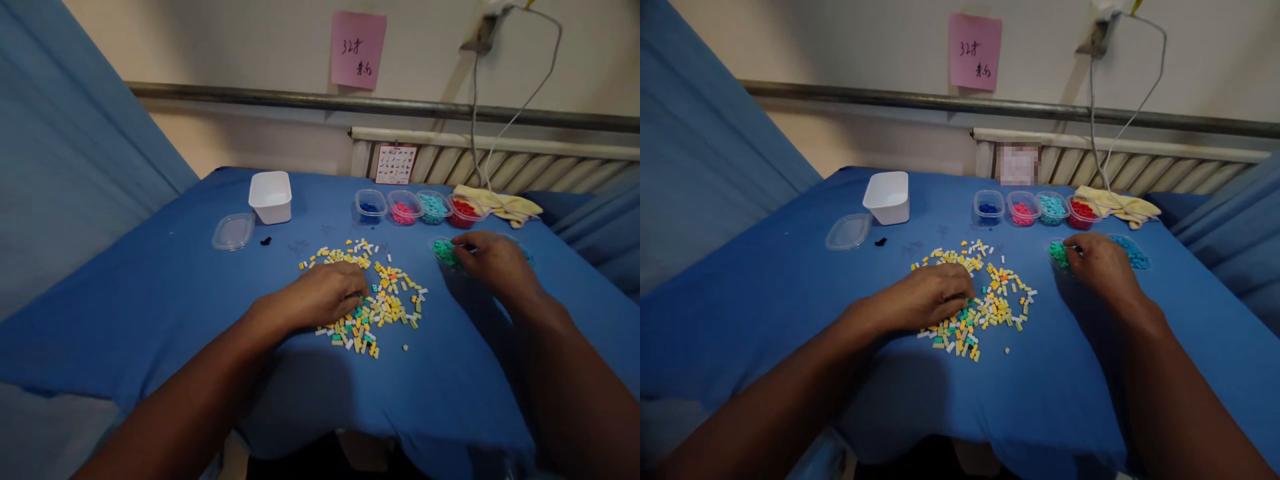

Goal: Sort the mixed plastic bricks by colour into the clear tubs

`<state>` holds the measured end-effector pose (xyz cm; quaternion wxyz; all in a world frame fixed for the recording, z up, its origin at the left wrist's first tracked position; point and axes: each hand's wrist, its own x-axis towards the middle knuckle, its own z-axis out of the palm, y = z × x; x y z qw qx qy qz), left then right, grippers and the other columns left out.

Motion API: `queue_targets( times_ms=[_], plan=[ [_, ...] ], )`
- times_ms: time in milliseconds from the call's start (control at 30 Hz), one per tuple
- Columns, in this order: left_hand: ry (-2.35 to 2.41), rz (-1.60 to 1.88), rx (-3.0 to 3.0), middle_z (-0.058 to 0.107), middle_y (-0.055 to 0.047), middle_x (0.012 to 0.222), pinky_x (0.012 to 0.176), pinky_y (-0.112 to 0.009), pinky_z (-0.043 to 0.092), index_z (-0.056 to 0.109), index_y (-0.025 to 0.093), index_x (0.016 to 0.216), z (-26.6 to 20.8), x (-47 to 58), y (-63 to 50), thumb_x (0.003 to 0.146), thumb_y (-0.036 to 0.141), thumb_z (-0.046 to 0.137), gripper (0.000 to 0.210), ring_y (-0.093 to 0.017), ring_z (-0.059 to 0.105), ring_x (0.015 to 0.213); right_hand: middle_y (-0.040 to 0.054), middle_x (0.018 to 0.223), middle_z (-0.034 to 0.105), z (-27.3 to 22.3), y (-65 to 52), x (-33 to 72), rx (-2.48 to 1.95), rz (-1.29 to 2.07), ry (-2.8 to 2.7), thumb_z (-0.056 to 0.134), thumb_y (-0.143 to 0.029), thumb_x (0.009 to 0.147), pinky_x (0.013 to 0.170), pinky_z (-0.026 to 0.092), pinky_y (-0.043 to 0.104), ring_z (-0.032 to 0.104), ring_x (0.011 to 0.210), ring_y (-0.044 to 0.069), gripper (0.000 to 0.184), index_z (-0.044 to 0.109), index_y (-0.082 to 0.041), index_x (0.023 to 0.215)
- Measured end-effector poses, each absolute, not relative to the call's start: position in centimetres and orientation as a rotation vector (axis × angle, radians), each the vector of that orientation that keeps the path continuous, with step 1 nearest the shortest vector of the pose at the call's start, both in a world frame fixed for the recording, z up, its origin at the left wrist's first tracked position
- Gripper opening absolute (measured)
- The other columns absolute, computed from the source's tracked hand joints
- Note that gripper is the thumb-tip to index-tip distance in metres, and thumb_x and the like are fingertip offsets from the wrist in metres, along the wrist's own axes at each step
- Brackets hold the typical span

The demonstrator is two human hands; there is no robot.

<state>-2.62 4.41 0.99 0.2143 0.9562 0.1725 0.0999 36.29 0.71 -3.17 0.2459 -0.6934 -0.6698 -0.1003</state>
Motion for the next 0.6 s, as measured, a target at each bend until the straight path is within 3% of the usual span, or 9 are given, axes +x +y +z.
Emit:
queue_targets(
  times_ms=[100, 233, 333, 467, 600],
  plan=[
    [0.45, 0.261, 2.722, 0.071, -0.009, 0.109, 0.099, -0.037, 0.052, 0.073, 0.019, 0.108, 0.5, -2.4, 4.8, 0.106, 0.018, 0.053, 0.02, -0.023, 0.067, 0.106, 0.0137, 0.103, 0.082, -2.1, 0.1, 33.2, -1.644, -0.246, -1.874, 0.062, -0.034, 0.1, 0.084, 0.058, 0.045, 0.077, 0.094, 0.032, 0.025, 0.082, -0.019, 0.108],
    [0.606, 0.314, 2.744, 0.072, -0.009, 0.111, 0.097, -0.037, 0.052, 0.073, 0.018, 0.11, 0.3, -3.0, 5.8, 0.106, 0.019, 0.054, 0.02, -0.023, 0.066, 0.105, 0.0095, 0.108, 0.082, -0.7, -2.0, 26.7, -1.12, 0.036, -2.187, 0.064, -0.025, 0.106, 0.091, 0.059, 0.04, 0.076, 0.1, 0.025, 0.015, 0.077, -0.022, 0.111],
    [0.712, 0.396, 2.715, 0.072, -0.009, 0.112, 0.093, -0.035, 0.052, 0.073, 0.018, 0.112, 0.2, -3.4, 6.1, 0.105, 0.021, 0.055, 0.019, -0.022, 0.067, 0.104, 0.0076, 0.105, 0.08, -0.8, -3.6, 22.4, -0.834, 0.263, -2.426, 0.061, -0.018, 0.108, 0.085, 0.058, 0.034, 0.072, 0.094, 0.021, 0.017, 0.077, -0.022, 0.104],
    [0.774, 0.429, 2.704, 0.071, -0.007, 0.109, 0.088, -0.034, 0.051, 0.072, 0.018, 0.111, 0.2, -3.4, 6.0, 0.105, 0.023, 0.056, 0.019, -0.021, 0.067, 0.097, 0.0071, 0.094, 0.076, -1.8, -4.0, 20.1, -0.803, 0.258, -2.587, 0.056, -0.018, 0.111, 0.081, 0.055, 0.035, 0.067, 0.085, 0.02, 0.027, 0.076, -0.02, 0.093],
    [0.732, 0.357, 2.724, 0.073, -0.009, 0.112, 0.089, -0.035, 0.051, 0.072, 0.017, 0.115, 0.4, -3.3, 5.7, 0.105, 0.022, 0.054, 0.021, -0.022, 0.068, 0.101, 0.0089, 0.103, 0.078, -2.0, -3.4, 21.6, -0.852, 0.328, -2.583, 0.057, -0.024, 0.112, 0.085, 0.057, 0.035, 0.071, 0.093, 0.021, 0.022, 0.078, -0.02, 0.105]
  ],
)
